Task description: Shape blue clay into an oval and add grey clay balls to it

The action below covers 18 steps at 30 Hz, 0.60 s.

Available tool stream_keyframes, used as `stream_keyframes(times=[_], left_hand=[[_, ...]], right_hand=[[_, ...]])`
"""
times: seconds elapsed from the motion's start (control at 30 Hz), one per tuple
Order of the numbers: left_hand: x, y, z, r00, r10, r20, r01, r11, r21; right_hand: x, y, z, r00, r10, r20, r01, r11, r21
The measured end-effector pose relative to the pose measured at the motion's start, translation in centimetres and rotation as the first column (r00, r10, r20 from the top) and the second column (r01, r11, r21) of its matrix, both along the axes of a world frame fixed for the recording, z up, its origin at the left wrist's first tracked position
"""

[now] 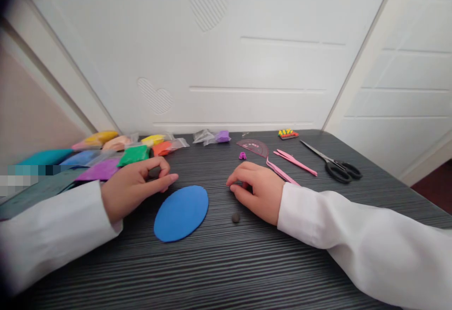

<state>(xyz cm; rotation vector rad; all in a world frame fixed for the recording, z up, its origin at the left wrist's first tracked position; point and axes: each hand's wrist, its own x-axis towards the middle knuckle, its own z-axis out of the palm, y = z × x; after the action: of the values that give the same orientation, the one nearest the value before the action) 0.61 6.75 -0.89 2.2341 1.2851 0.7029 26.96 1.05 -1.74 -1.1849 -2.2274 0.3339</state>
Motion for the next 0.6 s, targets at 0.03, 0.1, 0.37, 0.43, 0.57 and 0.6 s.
stream_keyframes(times=[0.03,0.1,0.37,0.43,0.57,0.6], left_hand=[[-0.1,-0.2,0.0,1.0,0.007,0.0,-0.007,1.0,-0.002],[-0.3,-0.4,0.0,1.0,0.021,-0.008,-0.021,1.0,-0.001],[-0.7,-0.8,0.0,0.999,0.031,-0.017,-0.031,0.998,-0.045],[-0.7,-0.8,0.1,0.999,0.031,-0.012,-0.032,0.998,-0.049],[-0.7,-0.8,0.0,1.0,0.03,-0.009,-0.03,0.997,-0.068],[-0.8,-0.7,0.0,0.999,0.029,-0.013,-0.03,0.997,-0.069]], right_hand=[[0.0,-0.2,0.2,1.0,-0.016,-0.008,0.016,1.0,-0.002],[0.0,-0.7,0.5,0.999,-0.044,-0.017,0.044,0.999,-0.009],[0.3,-3.2,0.4,0.996,0.09,-0.019,-0.092,0.984,-0.151],[0.4,-3.3,0.2,0.993,0.12,-0.012,-0.121,0.983,-0.137],[0.5,-3.1,0.0,0.987,0.158,-0.012,-0.158,0.978,-0.134],[0.5,-3.1,-0.1,0.987,0.158,-0.015,-0.159,0.977,-0.142]])
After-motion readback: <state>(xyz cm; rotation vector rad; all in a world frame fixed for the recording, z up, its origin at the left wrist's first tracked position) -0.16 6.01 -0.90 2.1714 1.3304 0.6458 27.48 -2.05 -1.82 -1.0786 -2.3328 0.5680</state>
